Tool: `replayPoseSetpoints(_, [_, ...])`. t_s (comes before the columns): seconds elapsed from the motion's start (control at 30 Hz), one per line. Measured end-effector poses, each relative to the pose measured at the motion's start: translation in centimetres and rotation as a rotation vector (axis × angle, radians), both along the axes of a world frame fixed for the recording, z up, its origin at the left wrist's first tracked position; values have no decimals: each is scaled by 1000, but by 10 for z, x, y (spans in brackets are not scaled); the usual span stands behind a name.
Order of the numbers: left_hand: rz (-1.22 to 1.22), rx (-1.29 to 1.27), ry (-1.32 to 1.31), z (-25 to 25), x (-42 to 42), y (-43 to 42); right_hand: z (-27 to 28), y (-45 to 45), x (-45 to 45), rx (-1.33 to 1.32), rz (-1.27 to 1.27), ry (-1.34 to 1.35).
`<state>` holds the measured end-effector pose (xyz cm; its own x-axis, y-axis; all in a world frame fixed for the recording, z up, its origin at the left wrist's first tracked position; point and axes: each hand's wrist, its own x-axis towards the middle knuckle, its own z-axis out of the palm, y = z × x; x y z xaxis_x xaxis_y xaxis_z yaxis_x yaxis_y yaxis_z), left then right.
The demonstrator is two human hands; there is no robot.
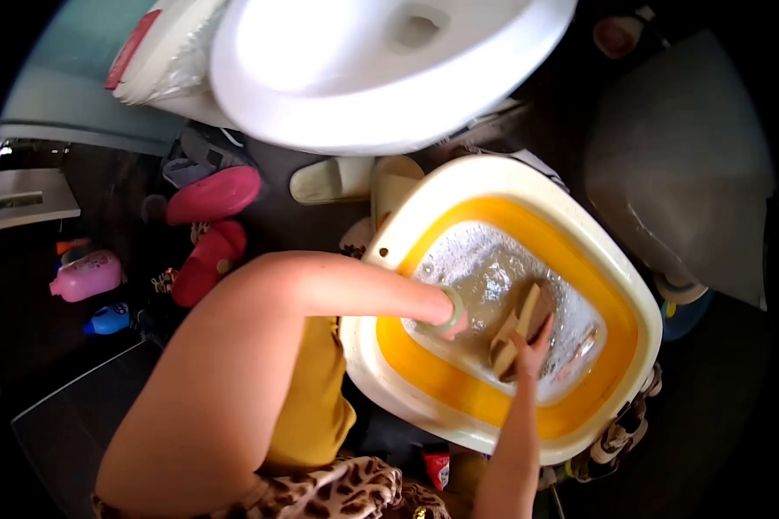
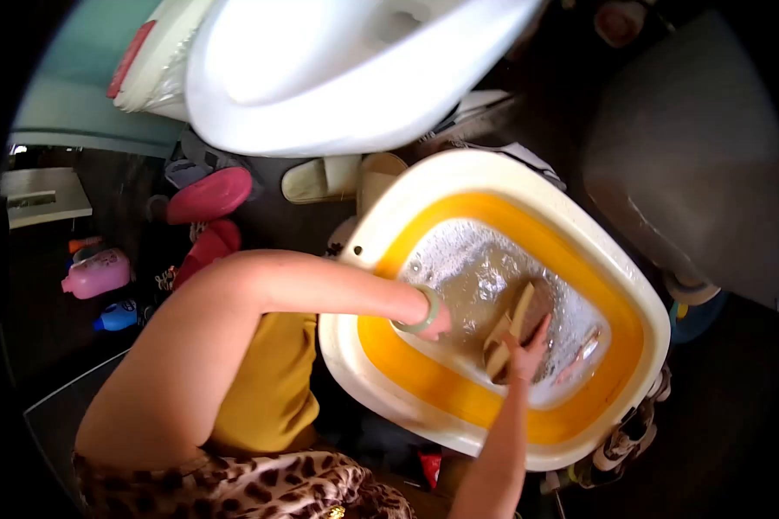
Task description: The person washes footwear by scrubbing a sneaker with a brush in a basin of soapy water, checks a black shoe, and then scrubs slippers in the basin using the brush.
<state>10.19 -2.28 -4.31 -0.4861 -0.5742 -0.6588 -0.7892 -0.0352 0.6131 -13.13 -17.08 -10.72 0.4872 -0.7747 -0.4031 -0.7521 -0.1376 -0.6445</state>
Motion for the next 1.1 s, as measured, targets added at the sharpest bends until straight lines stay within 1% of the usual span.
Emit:
replayPoseSetpoints(0.03, [14,-8,19,3,-3,-3,-1,-20,-6,306,-7,-292])
replayPoseSetpoints(0.07, [31,-11,44,5,-2,-3,32,-38,2,544,-110,-98])
replayPoseSetpoints(0.13, [37,-30,59,9,1,1,33,-49,-5,469,-256,-113])
replayPoseSetpoints(0.17, [16,-55,83,12,-4,-6,32,-50,-12,316,-245,-121])
replayPoseSetpoints(0.2, [-4,-100,100,-6,-11,-7,33,-34,-6,92,-190,-127])
replayPoseSetpoints(0.23, [-2,-102,108,-11,-12,-9,29,-16,2,-112,-122,-145])
replayPoseSetpoints(0.27, [9,-104,90,-7,-11,-8,26,-1,6,-270,-69,-154])
replayPoseSetpoints(0.3, [38,-72,70,2,-4,-7,21,14,10,-297,-61,-90])
replayPoseSetpoints(0.33, [84,-48,72,9,1,-4,27,31,23,-231,-77,48])
replayPoseSetpoints(0.37, [110,-19,77,14,3,-2,45,54,53,-273,-105,323])
replayPoseSetpoints(0.4, [144,18,73,16,7,1,11,59,48,-493,26,377])
replayPoseSetpoints(0.43, [137,29,77,16,11,4,0,64,54,-635,87,397])
replayPoseSetpoints(0.47, [139,54,70,15,14,7,-6,66,54,-637,79,402])
replayPoseSetpoints(0.5, [139,77,69,15,14,10,1,68,56,-642,70,414])
replayPoseSetpoints(0.53, [124,76,79,17,12,12,10,69,59,-588,54,478])
replayPoseSetpoints(0.57, [64,122,34,21,13,12,18,65,63,-545,34,533])
replayPoseSetpoints(0.6, [7,162,-20,24,16,10,19,57,62,-409,20,529])
replayPoseSetpoints(0.63, [0,144,-26,26,17,7,3,38,48,-425,7,526])
replayPoseSetpoints(0.67, [20,126,-15,26,16,6,-26,11,23,-102,-4,180])
replayPoseSetpoints(0.7, [41,108,2,26,13,4,-18,-4,19,178,-80,-78])
replayPoseSetpoints(0.73, [42,94,14,29,11,2,3,-14,25,470,-190,-303])
replayPoseSetpoints(0.77, [102,58,42,30,11,2,24,-19,27,502,-295,-284])
replayPoseSetpoints(0.8, [165,30,73,30,9,3,25,-17,20,409,-259,-334])
replayPoseSetpoints(0.83, [174,30,88,27,6,5,21,-15,11,318,-223,-387])
replayPoseSetpoints(0.87, [171,14,94,21,6,6,16,-8,1,79,-163,-267])
replayPoseSetpoints(0.93, [173,2,81,19,13,5,46,33,19,-342,-129,55])
replayPoseSetpoints(0.97, [149,23,56,22,14,4,41,42,21,-329,-130,51])
replayPoseSetpoints(1.03, [133,73,11,18,13,1,24,56,28,-446,26,269])
replayPoseSetpoints(1.07, [130,37,33,10,12,3,13,58,35,-524,114,407])
replayPoseSetpoints(1.1, [129,5,53,5,12,6,10,58,46,-585,125,428])
